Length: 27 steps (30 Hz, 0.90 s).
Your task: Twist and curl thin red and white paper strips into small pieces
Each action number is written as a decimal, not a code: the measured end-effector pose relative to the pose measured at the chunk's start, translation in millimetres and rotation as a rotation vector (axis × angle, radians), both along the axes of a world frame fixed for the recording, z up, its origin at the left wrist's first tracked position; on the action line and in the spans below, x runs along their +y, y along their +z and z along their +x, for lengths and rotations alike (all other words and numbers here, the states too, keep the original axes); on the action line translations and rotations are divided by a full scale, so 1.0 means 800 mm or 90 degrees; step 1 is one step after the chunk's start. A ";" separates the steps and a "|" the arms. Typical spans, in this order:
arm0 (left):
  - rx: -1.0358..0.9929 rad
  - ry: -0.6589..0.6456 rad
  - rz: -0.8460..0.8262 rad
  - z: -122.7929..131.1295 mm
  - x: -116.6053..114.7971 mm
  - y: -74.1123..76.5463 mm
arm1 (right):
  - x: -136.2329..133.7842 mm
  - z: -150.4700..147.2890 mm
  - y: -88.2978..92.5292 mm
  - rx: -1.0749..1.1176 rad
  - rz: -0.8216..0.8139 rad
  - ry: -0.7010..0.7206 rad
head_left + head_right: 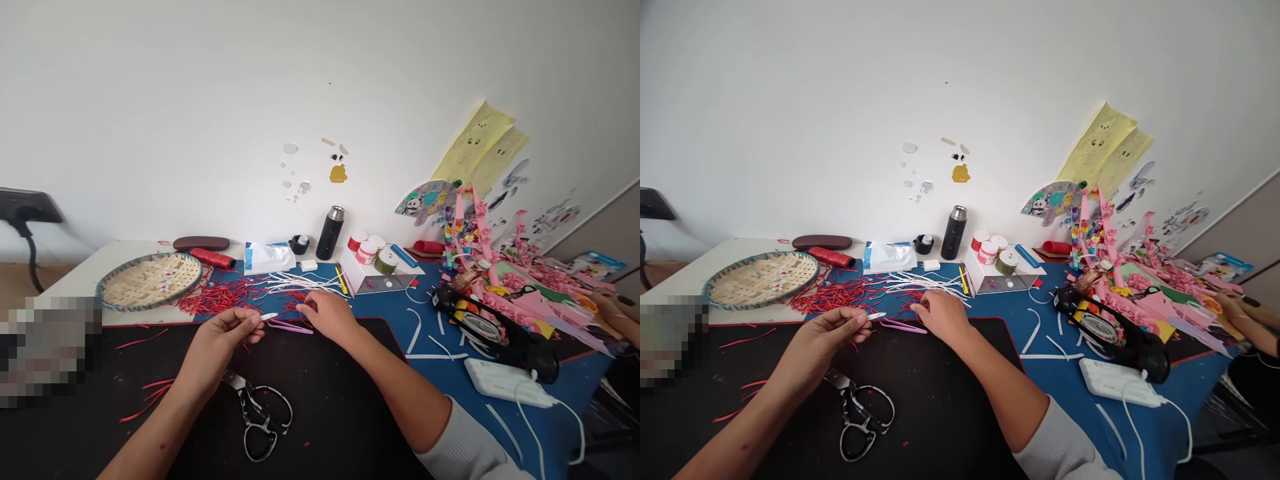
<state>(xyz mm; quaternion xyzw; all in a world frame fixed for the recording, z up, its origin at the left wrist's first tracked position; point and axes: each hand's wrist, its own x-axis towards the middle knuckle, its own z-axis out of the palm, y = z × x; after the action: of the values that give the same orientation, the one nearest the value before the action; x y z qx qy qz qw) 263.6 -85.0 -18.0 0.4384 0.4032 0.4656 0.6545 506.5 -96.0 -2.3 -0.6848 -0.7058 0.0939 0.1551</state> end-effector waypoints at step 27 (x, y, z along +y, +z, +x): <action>-0.216 -0.006 -0.300 0.006 -0.006 0.002 | -0.016 -0.076 0.002 0.244 0.071 0.180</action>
<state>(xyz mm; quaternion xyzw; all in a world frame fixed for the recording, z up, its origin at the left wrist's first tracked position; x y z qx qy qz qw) 268.3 -90.2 -16.7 0.1920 0.3830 0.4225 0.7987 446.1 -108.9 -0.6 -0.5394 -0.7564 0.2038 0.3089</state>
